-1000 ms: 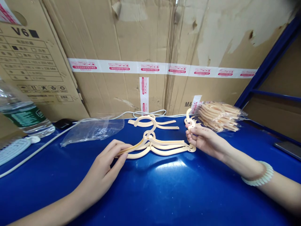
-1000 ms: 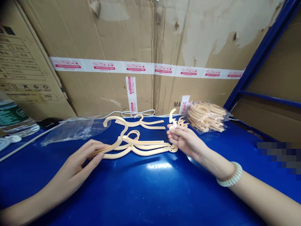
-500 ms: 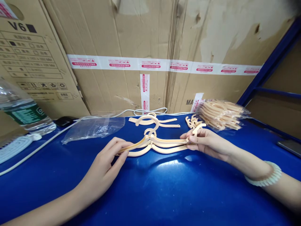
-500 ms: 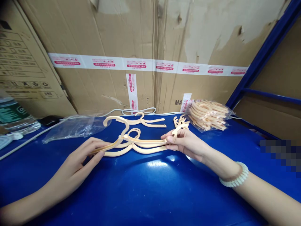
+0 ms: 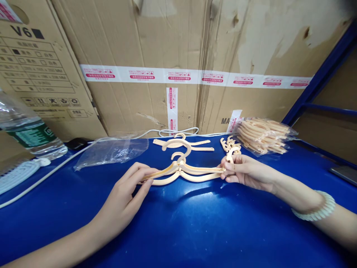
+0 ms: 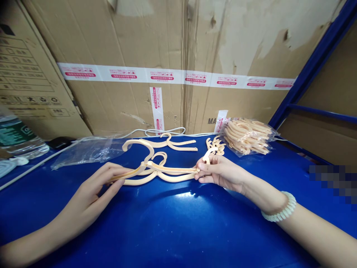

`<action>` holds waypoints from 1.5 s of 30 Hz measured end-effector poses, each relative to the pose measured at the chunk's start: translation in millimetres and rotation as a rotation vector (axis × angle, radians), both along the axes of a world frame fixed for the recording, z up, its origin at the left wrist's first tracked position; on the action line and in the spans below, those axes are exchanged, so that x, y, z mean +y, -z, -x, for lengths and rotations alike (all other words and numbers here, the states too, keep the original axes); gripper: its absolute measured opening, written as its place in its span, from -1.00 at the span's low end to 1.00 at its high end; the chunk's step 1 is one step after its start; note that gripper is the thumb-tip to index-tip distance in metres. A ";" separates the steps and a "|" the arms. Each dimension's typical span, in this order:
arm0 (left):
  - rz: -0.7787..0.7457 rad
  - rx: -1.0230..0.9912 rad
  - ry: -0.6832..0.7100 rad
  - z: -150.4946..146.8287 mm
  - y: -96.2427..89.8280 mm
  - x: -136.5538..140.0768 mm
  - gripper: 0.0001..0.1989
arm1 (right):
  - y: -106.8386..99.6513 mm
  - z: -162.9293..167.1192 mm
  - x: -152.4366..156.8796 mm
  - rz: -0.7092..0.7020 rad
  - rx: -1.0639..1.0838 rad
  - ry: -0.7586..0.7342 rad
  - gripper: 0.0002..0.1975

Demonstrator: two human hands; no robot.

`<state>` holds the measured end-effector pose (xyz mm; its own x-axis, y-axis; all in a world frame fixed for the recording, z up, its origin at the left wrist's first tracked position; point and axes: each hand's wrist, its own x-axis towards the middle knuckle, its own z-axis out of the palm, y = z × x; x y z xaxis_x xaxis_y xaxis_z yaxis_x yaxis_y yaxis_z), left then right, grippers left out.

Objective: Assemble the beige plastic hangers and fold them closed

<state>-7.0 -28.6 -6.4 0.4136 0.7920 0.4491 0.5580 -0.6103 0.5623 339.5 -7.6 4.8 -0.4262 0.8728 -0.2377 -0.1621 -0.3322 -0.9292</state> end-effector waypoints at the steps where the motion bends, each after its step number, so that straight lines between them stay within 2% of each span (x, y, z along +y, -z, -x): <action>1: 0.002 0.002 0.000 0.0 -0.2 -0.1 -0.75 | -0.2 0.1 -0.3 0.002 0.004 -0.004 -0.76; 18: -0.045 0.027 0.036 -1.8 1.1 -1.6 -0.74 | -3.0 2.6 -4.1 0.017 -0.072 0.043 -0.73; 36: -0.039 0.018 0.047 -4.3 -1.9 -2.6 -0.73 | -7.8 18.5 -14.7 -0.149 -0.149 0.260 -0.65; 45: -0.063 0.038 0.003 -5.0 0.0 -5.2 -0.74 | -9.1 19.9 -16.9 -0.210 -0.146 0.293 -0.65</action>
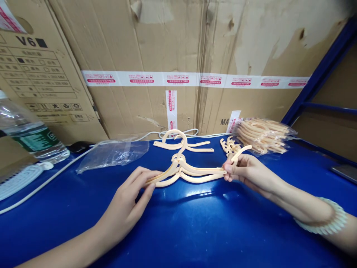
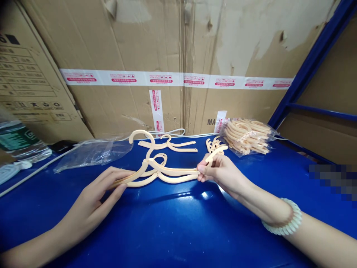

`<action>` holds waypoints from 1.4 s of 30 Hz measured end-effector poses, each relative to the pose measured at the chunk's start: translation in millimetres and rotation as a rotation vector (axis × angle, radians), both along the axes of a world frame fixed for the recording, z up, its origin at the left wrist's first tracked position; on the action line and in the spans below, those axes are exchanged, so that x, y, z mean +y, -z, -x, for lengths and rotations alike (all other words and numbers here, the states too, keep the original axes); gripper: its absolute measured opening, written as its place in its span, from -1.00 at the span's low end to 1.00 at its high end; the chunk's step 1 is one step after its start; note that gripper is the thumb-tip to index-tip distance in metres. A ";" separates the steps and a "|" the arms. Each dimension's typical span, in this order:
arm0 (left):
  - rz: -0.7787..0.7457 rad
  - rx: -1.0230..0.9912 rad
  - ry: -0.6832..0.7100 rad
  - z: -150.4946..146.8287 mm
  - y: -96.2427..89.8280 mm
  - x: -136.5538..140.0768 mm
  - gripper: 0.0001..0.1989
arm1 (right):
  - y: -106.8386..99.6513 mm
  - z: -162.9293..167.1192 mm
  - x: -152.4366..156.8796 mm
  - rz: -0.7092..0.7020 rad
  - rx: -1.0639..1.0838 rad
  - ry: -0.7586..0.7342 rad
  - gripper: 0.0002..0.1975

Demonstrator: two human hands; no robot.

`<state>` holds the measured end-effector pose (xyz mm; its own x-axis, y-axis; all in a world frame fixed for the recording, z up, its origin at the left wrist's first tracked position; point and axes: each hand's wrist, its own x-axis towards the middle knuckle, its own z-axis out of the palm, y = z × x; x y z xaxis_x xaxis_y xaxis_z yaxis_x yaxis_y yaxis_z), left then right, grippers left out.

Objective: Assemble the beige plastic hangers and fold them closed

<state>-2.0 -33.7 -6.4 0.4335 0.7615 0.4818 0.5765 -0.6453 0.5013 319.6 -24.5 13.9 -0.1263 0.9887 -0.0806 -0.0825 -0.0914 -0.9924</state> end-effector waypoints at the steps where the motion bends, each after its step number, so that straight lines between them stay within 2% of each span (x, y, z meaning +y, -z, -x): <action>1: -0.009 0.012 -0.020 0.4 1.0 0.1 -0.74 | -0.1 0.6 -0.3 -0.010 0.004 0.008 -0.65; 4: -0.042 0.034 -0.050 1.7 1.3 0.8 -0.76 | -1.5 3.1 -2.2 -0.043 0.017 0.073 -0.64; 7: -0.096 0.088 0.011 3.3 -4.5 0.7 -0.79 | -3.3 5.2 -4.5 -0.061 0.029 0.122 -0.64; 12: -0.348 0.296 0.076 7.3 -17.9 -0.7 -0.80 | -2.7 5.2 -5.8 -0.094 0.037 0.157 -0.64; 15: -0.411 0.373 0.056 11.9 -22.2 2.3 -0.83 | -4.8 0.4 -2.9 -0.129 0.048 0.150 -0.67; 19: -0.443 0.491 0.052 18.4 -25.4 9.0 -0.81 | -15.2 -19.2 6.8 -0.147 0.096 0.113 -0.75; 24: -0.472 0.558 0.103 21.2 -29.7 7.7 -0.77 | -25.9 -54.3 17.6 -0.180 0.038 0.033 -0.80; 26: -0.479 0.581 0.114 21.3 -30.9 6.2 -0.76 | -27.6 -66.2 20.5 -0.227 -0.107 -0.023 -0.81; 30: -0.462 0.629 0.154 20.8 -30.5 6.7 -0.75 | -29.3 -80.1 25.2 -0.359 -0.693 -0.323 -0.80; 33: -0.430 0.625 0.212 20.4 -27.5 8.4 -0.75 | -28.4 -79.0 26.1 -0.430 -0.971 -0.428 -0.75; 37: -0.386 0.619 0.232 21.7 -20.7 10.9 -0.75 | -24.6 -72.5 25.4 -0.485 -1.127 -0.465 -0.73; 42: -0.346 0.626 0.207 24.9 -13.7 15.4 -0.75 | -19.3 -73.6 28.5 -0.489 -1.151 -0.449 -0.77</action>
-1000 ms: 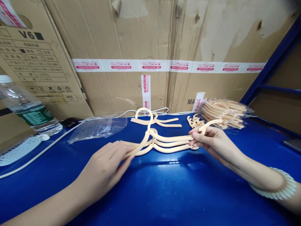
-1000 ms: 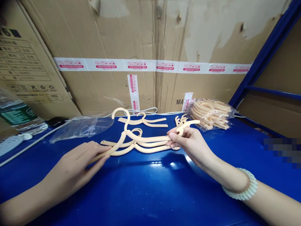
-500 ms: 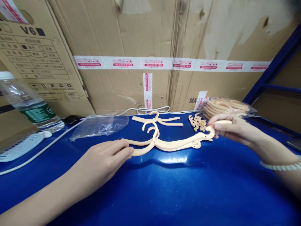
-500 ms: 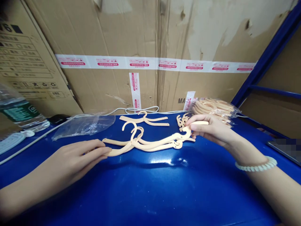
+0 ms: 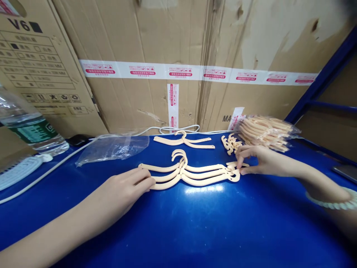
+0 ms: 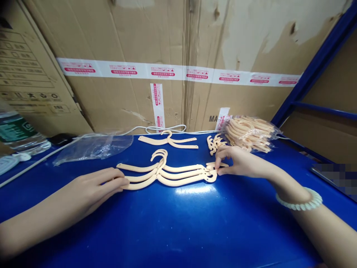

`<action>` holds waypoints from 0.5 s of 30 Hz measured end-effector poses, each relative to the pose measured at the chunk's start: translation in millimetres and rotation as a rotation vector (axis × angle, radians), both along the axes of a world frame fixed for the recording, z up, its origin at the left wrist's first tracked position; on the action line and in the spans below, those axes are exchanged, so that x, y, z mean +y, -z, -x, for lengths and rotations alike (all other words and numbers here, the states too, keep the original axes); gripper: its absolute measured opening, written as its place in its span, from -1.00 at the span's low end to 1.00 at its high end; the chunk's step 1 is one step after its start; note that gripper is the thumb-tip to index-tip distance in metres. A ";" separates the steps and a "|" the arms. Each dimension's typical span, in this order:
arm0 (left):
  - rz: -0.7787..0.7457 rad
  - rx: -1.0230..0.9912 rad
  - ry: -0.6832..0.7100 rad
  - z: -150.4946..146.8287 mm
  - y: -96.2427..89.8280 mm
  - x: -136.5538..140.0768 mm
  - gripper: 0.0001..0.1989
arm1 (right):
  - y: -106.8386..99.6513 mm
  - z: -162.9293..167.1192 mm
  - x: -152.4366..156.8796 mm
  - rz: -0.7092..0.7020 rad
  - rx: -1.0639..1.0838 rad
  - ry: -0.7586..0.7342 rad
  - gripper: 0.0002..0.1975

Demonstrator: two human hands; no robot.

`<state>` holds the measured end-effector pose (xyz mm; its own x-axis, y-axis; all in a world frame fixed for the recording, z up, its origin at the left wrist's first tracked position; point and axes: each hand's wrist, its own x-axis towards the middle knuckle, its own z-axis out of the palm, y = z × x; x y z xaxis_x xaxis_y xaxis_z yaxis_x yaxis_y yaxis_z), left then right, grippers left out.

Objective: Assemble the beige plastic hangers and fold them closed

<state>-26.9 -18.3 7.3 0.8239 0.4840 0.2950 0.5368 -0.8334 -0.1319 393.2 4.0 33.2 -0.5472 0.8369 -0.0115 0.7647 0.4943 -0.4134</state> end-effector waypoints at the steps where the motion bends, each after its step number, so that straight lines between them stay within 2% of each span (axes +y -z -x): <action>1: -0.007 -0.003 -0.001 0.4 0.8 1.2 -0.75 | 0.8 -0.6 0.9 -0.001 0.000 0.012 -0.77; 15: -0.161 -0.040 0.035 -2.6 2.3 8.0 -0.76 | 9.3 -1.6 5.6 -0.029 0.072 0.108 -0.72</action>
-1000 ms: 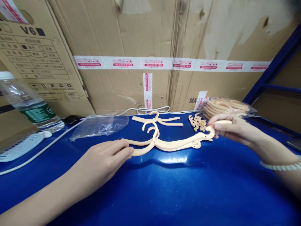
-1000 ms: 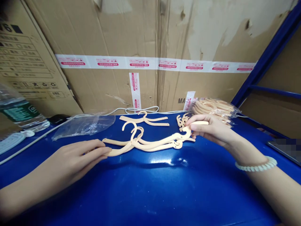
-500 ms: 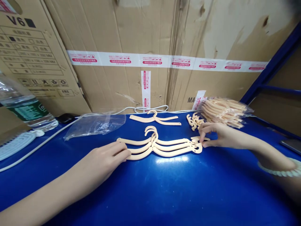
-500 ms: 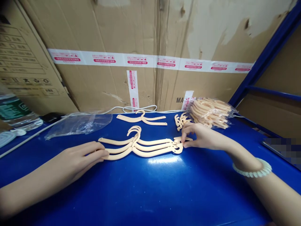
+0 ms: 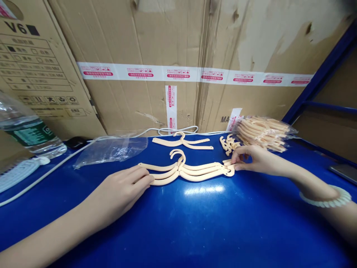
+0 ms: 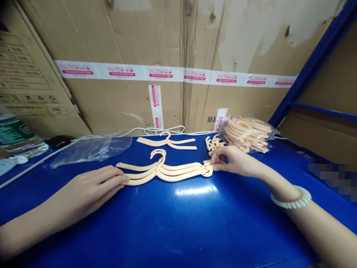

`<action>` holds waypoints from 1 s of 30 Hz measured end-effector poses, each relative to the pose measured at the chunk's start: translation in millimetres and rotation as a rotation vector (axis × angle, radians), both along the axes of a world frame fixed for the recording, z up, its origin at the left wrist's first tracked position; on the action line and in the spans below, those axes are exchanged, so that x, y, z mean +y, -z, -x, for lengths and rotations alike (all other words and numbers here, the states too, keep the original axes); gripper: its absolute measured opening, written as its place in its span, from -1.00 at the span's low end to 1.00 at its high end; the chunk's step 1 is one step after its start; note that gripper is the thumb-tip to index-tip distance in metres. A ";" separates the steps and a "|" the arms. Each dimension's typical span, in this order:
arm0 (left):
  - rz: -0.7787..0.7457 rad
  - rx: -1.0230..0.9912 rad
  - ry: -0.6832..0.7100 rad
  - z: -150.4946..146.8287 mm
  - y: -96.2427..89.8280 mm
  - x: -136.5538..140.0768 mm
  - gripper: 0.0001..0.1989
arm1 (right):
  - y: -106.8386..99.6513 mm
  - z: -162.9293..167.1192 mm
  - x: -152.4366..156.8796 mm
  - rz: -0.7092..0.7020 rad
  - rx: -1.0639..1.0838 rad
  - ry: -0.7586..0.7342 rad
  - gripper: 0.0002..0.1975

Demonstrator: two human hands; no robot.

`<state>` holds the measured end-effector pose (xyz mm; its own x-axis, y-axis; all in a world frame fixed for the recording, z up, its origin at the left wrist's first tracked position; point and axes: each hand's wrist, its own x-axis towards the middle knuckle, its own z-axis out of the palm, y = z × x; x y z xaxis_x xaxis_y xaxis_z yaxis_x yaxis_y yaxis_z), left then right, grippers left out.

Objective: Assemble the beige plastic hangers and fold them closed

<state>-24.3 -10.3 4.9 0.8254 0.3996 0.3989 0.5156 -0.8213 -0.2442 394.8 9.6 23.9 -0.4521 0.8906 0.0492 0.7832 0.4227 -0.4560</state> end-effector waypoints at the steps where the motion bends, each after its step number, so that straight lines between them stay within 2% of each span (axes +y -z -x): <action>1: -0.007 0.002 -0.001 -0.4 -0.6 -0.7 -0.76 | -1.1 -0.5 -0.1 -0.006 0.005 -0.004 -0.71; 7: -0.047 -0.030 -0.008 -3.3 -5.3 -6.3 -0.81 | -3.0 -3.0 -0.4 -0.012 0.181 0.073 -0.67; 12: -0.083 -0.008 -0.008 -6.4 -4.4 -11.7 -0.72 | 3.8 1.6 1.6 -0.049 0.354 0.220 -0.55; 22: -0.098 -0.016 0.030 -7.2 3.7 -16.5 -0.64 | 5.2 3.6 -0.1 -0.145 0.354 0.341 -0.41; 30: -0.097 -0.061 0.039 -10.2 7.1 -17.1 -0.65 | 3.2 8.6 -2.7 -0.134 0.333 0.369 -0.34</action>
<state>-14.1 -27.4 -2.1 0.8122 0.3246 0.4846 0.5004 -0.8148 -0.2928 386.1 6.9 20.7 -0.0496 0.9640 0.2614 0.7129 0.2175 -0.6667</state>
